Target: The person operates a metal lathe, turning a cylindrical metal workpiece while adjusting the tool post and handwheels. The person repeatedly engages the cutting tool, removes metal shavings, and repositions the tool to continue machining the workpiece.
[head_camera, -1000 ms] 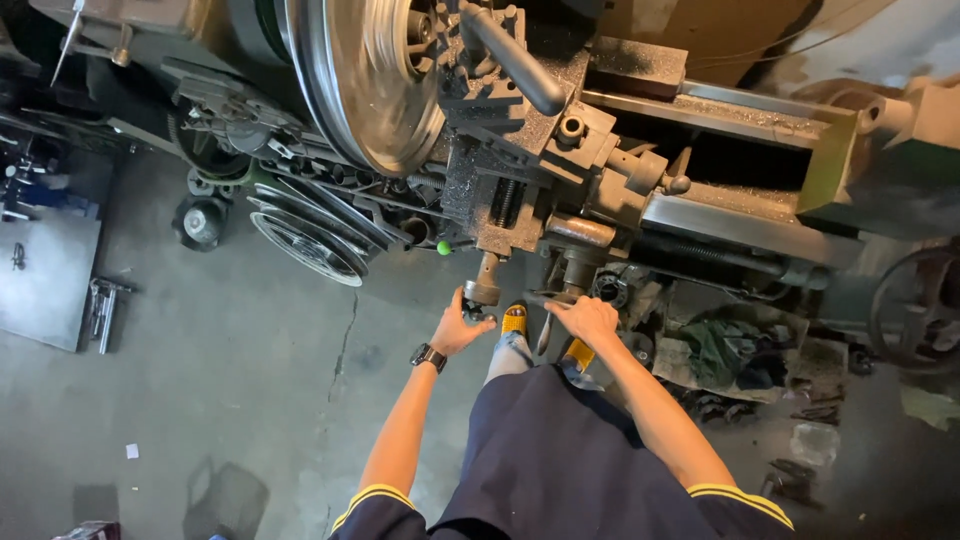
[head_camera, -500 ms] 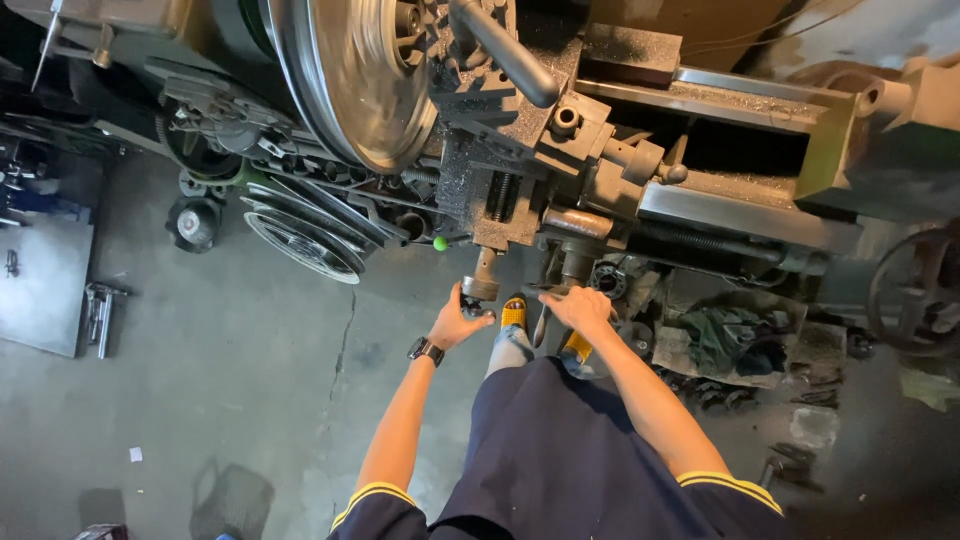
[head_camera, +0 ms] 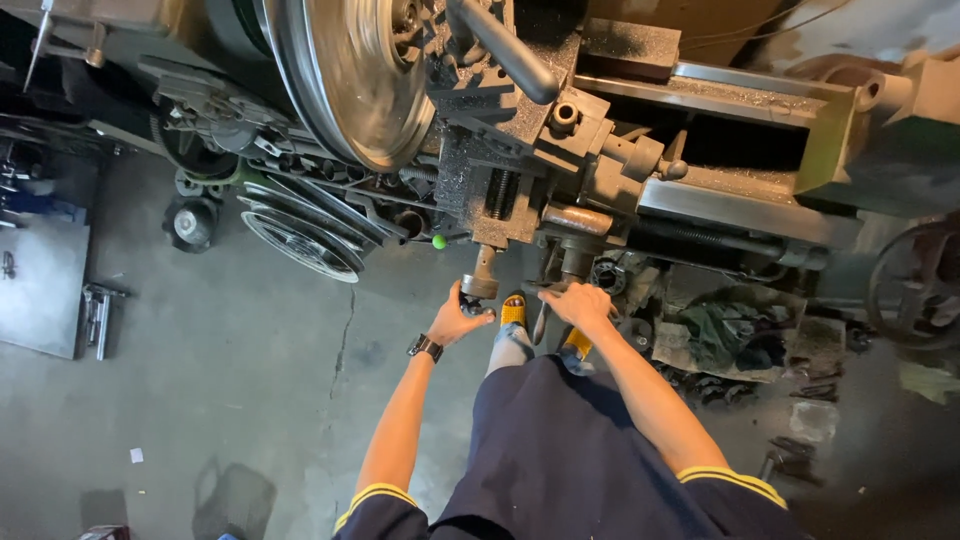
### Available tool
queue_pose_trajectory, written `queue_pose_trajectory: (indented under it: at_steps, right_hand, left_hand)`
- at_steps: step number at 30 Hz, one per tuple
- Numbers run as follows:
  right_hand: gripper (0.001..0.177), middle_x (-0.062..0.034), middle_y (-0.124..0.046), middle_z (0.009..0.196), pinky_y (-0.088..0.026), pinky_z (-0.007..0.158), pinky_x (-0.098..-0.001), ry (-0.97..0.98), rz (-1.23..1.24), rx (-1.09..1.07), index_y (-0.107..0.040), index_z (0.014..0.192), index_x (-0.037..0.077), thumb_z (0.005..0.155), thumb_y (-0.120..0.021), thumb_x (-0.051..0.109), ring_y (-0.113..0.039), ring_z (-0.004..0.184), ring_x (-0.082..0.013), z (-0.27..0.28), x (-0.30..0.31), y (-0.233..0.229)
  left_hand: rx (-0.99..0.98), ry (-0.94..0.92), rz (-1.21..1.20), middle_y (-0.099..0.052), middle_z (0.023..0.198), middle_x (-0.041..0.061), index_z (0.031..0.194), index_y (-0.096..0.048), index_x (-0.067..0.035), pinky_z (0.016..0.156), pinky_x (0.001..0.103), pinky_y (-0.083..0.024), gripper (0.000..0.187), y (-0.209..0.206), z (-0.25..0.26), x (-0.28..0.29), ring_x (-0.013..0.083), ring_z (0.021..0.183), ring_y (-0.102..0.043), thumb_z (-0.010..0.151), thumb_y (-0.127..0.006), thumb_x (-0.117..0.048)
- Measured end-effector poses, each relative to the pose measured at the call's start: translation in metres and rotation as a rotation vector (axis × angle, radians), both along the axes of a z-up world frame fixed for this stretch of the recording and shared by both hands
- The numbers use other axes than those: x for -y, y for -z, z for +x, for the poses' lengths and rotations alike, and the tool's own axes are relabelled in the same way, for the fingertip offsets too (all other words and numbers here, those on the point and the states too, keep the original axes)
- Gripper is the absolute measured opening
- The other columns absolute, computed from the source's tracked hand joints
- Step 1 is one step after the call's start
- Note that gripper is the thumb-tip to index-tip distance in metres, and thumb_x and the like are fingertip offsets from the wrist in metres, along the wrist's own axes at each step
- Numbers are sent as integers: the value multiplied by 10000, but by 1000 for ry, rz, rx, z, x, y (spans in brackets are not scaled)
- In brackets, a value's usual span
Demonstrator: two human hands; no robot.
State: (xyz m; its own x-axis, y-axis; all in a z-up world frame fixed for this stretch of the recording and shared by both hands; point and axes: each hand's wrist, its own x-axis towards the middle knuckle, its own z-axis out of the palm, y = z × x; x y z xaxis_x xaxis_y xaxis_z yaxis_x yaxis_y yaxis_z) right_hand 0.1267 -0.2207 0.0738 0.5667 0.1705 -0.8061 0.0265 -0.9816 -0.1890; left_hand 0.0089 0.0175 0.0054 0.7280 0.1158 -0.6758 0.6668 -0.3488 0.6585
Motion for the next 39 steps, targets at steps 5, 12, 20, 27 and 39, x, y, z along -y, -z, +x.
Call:
queue_pose_trajectory:
  at_steps: [5,12,20,27,39]
  right_hand:
    - [899,-252,-442,1262,-407,923,-511,341,108,-59,-521,1224,12,784,-298,764,-415,1175,-476,-16,33,61]
    - [646,-278,-314,1308,-297,1041,-433,1290,245,86,-408,1247,22,816,-596,465,-309,1274,-404,-34,56,157]
    - [257,-178,-639,969,-419,871,-367,1393,362,358,-688,894,92,683,-684,239,-563,1025,-307,-47,67,249]
    - [217,-261,-584,1021,-385,893,-402,1545,777,259,-644,946,-42,742,-641,30,-524,995,-317,-45,78,236]
    - [236,-198,-564,914,-530,704,-501,1817,811,-124,-634,879,-30,703,-759,67,-603,840,-317,-37,115,322]
  left_hand:
    - [118,-137,-342,-429,1211,320,1295,-253,34,954,482,-413,999,56,-6,-18,389,1122,-470,598,-905,-262]
    - [119,-52,-179,-449,1097,287,1157,-336,76,845,461,-488,857,26,2,-8,385,1035,-525,610,-886,-287]
    - [98,-45,65,-312,1229,245,1309,-221,19,916,580,-393,1074,-10,5,14,439,1107,-446,556,-872,-386]
    - [993,268,601,-565,1006,113,1065,-599,-87,859,403,-393,398,30,19,84,269,998,-538,772,-679,-344]
    - [510,826,537,-580,860,187,935,-539,-13,796,436,-463,621,110,58,120,345,829,-596,869,-333,-595]
